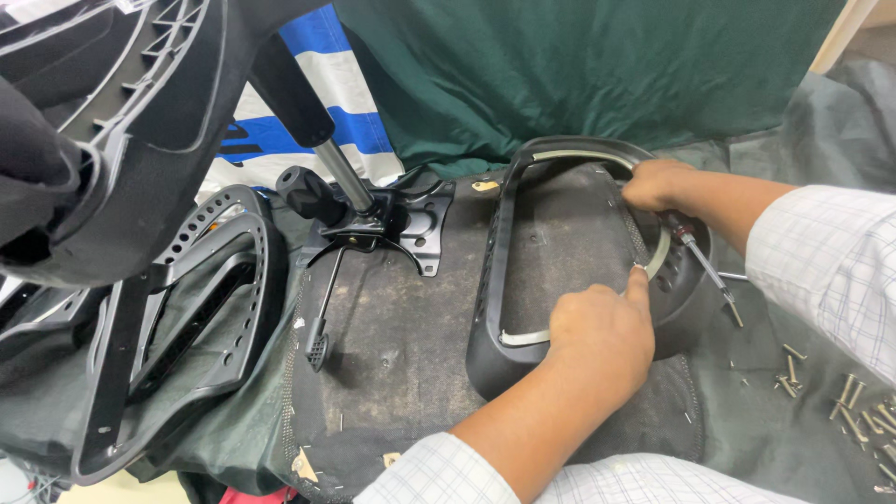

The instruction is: The person unscrews screws from an office chair armrest with a screwdriver, removes the armrest pad from the seat, then aligns the armrest back on the seat and drives the screws back in by hand and with the screwdriver.

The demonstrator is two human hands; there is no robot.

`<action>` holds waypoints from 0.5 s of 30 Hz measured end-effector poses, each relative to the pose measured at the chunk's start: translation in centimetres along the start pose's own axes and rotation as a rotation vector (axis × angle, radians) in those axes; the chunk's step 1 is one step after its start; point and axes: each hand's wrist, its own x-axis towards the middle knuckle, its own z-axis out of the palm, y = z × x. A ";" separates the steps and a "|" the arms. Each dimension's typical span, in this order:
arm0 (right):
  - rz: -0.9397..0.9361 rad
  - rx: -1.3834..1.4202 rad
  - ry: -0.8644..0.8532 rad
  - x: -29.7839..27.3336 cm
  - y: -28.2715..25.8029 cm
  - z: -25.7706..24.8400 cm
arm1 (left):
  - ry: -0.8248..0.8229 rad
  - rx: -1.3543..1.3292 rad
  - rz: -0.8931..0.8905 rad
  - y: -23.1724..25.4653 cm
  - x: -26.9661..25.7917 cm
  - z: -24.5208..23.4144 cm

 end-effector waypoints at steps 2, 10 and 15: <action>0.008 -0.004 0.005 -0.2 0.0 0.5 | -0.037 -0.018 -0.021 -0.1 0.5 0.0; -0.039 -0.116 -0.057 -5.4 0.1 0.3 | -0.084 -0.028 -0.048 -0.1 1.2 -0.6; -0.039 -0.069 -0.113 -11.5 -1.1 -0.1 | -0.287 0.026 -0.094 0.4 1.9 -2.3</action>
